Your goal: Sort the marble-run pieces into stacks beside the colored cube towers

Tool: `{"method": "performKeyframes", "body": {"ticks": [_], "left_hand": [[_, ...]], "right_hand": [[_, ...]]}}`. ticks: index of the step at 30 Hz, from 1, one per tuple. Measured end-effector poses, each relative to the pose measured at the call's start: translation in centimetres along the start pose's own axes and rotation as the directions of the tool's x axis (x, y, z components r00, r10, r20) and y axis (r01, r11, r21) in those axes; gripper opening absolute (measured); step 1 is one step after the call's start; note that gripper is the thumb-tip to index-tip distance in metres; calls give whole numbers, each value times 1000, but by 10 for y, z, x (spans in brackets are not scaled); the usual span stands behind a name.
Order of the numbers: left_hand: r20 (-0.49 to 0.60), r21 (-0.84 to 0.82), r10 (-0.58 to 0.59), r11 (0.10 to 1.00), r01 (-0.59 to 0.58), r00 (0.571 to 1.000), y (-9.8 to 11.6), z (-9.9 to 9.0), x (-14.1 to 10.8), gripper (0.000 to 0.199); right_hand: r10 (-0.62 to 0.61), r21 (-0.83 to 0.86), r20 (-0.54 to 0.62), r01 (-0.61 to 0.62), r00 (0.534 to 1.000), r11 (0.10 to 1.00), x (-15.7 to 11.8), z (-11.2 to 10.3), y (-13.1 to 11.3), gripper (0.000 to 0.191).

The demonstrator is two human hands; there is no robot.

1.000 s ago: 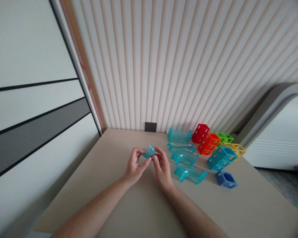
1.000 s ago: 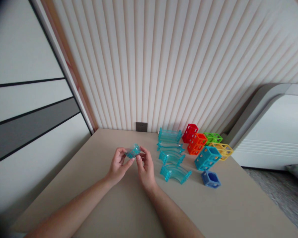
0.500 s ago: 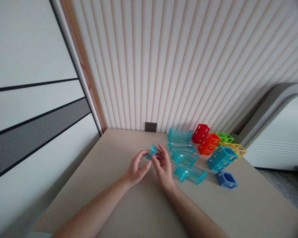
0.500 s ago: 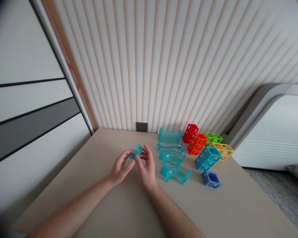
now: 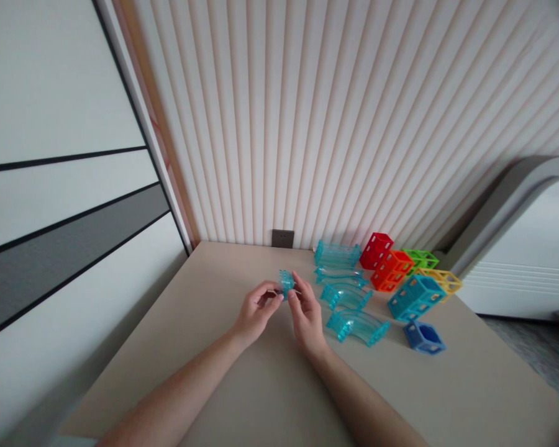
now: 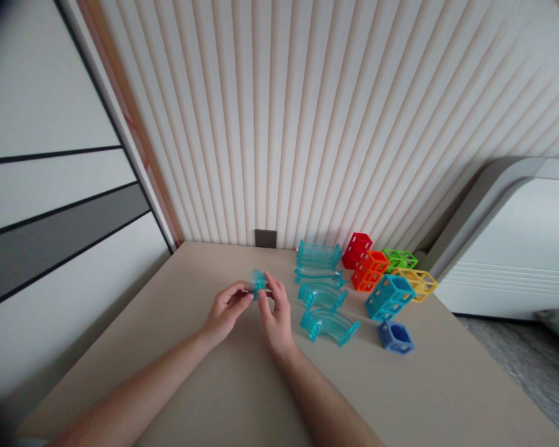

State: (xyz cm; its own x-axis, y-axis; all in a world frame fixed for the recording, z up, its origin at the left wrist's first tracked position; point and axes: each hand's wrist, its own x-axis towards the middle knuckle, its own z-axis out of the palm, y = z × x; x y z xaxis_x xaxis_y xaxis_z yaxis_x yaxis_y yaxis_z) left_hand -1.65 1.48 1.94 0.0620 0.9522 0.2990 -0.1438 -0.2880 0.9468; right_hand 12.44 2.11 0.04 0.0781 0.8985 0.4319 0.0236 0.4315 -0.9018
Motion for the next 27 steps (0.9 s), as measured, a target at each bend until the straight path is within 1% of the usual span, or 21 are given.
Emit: {"method": "performKeyframes", "body": {"ticks": [3,7,11,13,16,20,23,27], "left_hand": [[6,-110,-83,990,83,997,3,3,-1,26],[-35,-250,-161,957,147,986,4,6,0,27],[-85,-446,-285,868,219,955,1,6,2,31],[-86,-508,-315,830,230,945,0,6,4,33],[-62,-550,-324,800,239,944,1,6,5,33],[-18,-583,-321,773,251,947,2,6,4,31],[0,-586,-306,772,248,952,1,6,4,32],[-21,-565,-329,783,261,944,-1,5,5,38]], "right_hand": [[2,-5,-3,-2,1000,1000,0,0,-1,48],[-16,-8,15,16,1000,1000,1,1,-1,58],[-6,-27,38,7,999,1000,-1,2,1,63],[17,-32,52,-15,999,999,-1,3,3,66],[42,-47,69,-39,997,998,-2,3,6,67],[29,-67,54,-26,998,997,-1,2,5,67],[-14,-107,49,20,999,994,0,0,3,65],[-90,-191,86,105,992,976,-1,-1,3,62]]}}
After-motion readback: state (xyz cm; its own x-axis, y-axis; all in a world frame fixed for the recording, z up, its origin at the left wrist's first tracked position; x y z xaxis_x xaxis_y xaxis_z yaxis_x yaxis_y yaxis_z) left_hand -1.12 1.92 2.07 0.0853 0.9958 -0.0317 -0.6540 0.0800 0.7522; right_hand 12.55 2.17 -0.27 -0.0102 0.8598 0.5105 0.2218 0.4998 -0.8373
